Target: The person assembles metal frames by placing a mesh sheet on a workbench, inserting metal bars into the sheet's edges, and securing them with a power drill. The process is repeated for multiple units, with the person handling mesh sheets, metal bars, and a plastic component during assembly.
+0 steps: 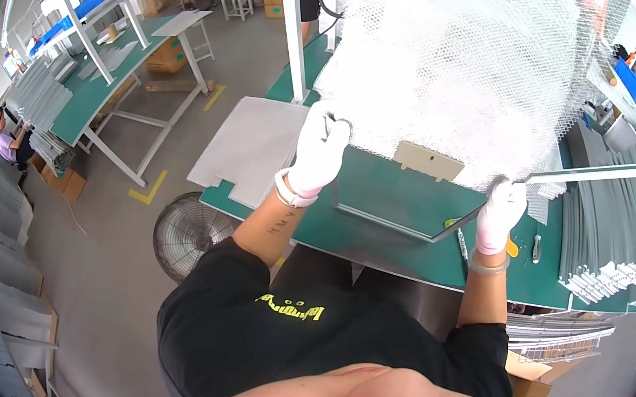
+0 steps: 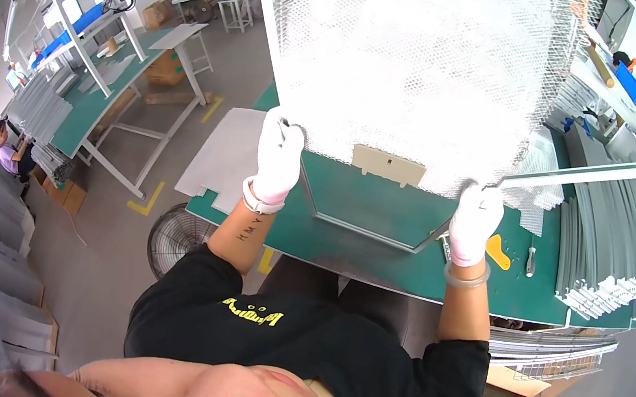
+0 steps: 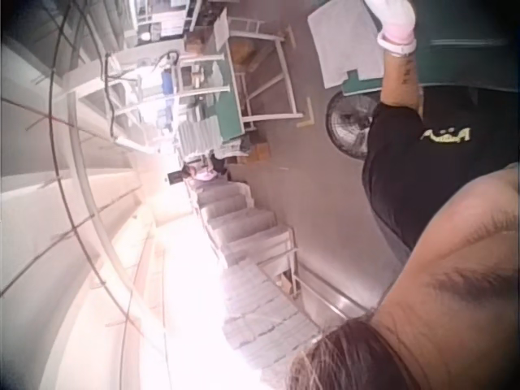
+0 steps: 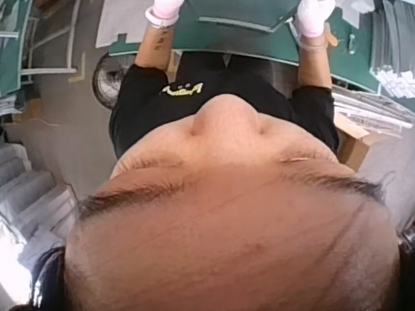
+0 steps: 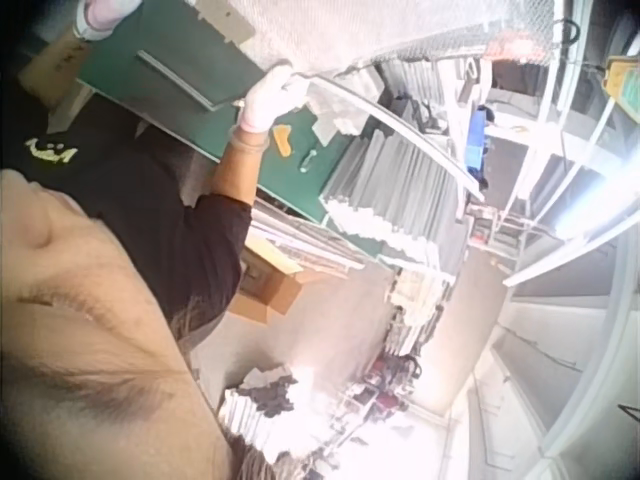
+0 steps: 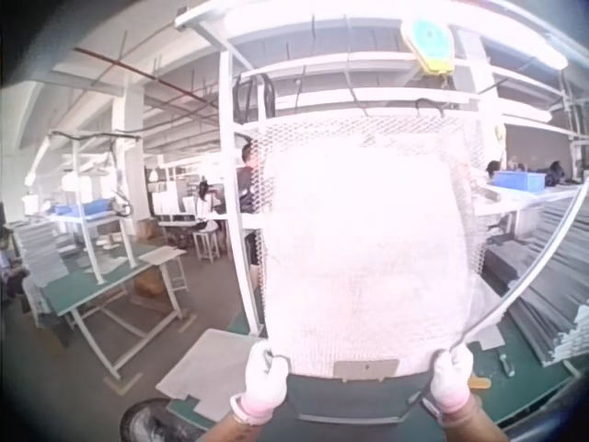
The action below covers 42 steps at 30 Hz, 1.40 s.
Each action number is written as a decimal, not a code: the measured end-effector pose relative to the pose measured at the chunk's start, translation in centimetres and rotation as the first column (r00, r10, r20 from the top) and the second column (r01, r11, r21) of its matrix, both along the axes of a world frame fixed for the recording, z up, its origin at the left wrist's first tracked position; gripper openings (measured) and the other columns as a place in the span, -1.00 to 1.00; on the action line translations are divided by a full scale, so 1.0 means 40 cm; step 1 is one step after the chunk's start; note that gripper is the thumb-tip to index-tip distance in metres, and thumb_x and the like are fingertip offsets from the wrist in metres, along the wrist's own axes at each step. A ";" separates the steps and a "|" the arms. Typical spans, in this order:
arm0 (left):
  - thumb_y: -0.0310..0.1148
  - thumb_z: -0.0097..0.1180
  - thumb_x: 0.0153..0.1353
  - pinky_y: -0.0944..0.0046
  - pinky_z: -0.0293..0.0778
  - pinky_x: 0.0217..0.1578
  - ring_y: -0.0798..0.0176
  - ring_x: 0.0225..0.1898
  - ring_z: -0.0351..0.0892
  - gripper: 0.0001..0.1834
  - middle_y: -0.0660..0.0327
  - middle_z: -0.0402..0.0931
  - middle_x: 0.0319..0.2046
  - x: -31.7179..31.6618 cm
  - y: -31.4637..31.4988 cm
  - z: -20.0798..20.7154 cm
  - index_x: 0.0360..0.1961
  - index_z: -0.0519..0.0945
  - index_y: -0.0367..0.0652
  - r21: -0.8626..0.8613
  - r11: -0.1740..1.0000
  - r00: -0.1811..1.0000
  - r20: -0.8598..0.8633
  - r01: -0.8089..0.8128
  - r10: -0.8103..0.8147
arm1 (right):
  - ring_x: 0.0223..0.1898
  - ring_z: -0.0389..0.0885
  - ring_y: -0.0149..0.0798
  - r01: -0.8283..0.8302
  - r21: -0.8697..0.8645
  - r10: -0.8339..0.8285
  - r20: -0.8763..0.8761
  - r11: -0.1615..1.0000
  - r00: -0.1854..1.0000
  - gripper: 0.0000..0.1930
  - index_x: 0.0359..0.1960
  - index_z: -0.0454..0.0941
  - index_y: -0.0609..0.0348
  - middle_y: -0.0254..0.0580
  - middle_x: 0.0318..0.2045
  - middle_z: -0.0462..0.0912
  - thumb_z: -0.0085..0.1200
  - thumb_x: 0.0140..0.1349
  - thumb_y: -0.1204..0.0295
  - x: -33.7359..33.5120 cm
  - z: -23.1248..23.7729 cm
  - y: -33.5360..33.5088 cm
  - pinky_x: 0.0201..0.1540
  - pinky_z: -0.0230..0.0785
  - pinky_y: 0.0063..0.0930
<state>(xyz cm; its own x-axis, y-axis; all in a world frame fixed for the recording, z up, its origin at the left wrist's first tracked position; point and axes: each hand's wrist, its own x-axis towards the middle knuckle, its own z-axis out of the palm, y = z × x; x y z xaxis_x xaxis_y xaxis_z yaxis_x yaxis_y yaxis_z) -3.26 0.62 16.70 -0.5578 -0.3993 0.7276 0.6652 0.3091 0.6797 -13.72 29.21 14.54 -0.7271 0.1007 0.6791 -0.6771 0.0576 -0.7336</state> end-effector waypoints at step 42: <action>-0.67 0.11 0.21 0.55 0.21 -0.52 0.65 -0.53 0.29 -0.81 0.39 0.54 -0.43 -0.022 0.002 0.017 -0.14 0.58 -0.33 0.172 0.972 0.978 0.106 0.162 -0.182 | -0.58 0.17 -0.69 -0.050 -0.189 0.058 0.035 0.981 0.998 -0.80 -0.43 0.34 0.14 -0.58 -0.64 0.28 0.13 0.27 0.59 0.093 0.049 -0.024 -0.55 0.05 -0.71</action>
<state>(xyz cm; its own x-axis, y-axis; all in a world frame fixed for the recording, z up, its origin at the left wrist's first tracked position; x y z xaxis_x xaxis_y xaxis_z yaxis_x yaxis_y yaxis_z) -4.13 0.70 17.36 -0.7079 -0.3964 0.5845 0.6089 0.0769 0.7895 -10.01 28.27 16.48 -0.7615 0.1835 0.6217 -0.6451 -0.1200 -0.7546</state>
